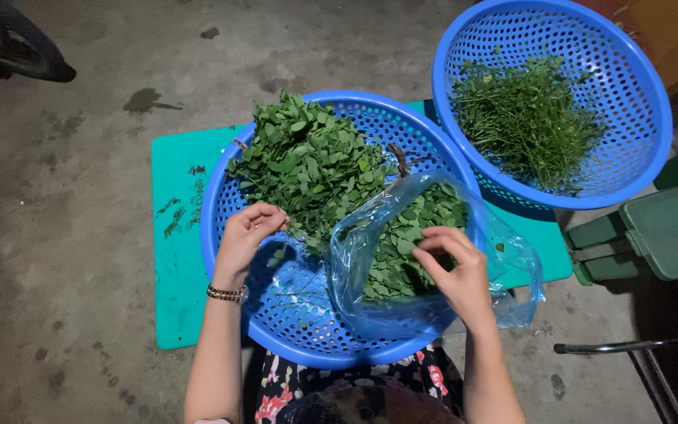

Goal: The person picks up bunches of leafy green vegetables from a blue basket, removes the leaves from the stems by hand, and places the leaves into a plastic bag. The stems are discarded into a second blue basket. The process is repeated continuously throughout the clip.

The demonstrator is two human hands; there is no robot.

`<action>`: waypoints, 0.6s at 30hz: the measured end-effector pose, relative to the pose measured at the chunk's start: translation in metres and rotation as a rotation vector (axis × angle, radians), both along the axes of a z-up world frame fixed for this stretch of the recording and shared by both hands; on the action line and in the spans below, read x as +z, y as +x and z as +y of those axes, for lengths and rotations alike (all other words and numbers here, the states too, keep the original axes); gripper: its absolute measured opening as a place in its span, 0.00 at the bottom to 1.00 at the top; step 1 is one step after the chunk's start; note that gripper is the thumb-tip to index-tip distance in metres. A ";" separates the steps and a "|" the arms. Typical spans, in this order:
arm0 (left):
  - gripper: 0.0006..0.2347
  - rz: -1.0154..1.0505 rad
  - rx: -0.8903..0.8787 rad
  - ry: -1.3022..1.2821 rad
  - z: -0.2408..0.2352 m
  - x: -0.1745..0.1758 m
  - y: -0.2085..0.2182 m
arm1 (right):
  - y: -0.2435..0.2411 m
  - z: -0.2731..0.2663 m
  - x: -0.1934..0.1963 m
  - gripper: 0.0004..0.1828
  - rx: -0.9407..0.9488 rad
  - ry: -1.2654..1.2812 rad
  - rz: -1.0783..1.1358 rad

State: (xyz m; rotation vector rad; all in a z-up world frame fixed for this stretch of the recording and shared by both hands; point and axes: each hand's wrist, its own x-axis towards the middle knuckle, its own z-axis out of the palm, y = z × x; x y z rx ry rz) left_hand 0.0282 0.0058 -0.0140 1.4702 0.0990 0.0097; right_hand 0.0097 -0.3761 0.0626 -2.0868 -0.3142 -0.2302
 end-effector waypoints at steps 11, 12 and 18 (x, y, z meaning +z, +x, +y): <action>0.05 -0.004 -0.144 -0.192 -0.065 0.061 -0.022 | -0.008 0.050 0.039 0.14 0.438 0.287 -0.057; 0.05 -0.018 -0.159 -0.191 -0.069 0.063 -0.023 | -0.010 0.057 0.042 0.17 0.472 0.288 -0.078; 0.05 -0.073 -0.175 -0.148 -0.082 0.073 -0.031 | -0.006 0.085 0.047 0.15 0.456 0.333 0.115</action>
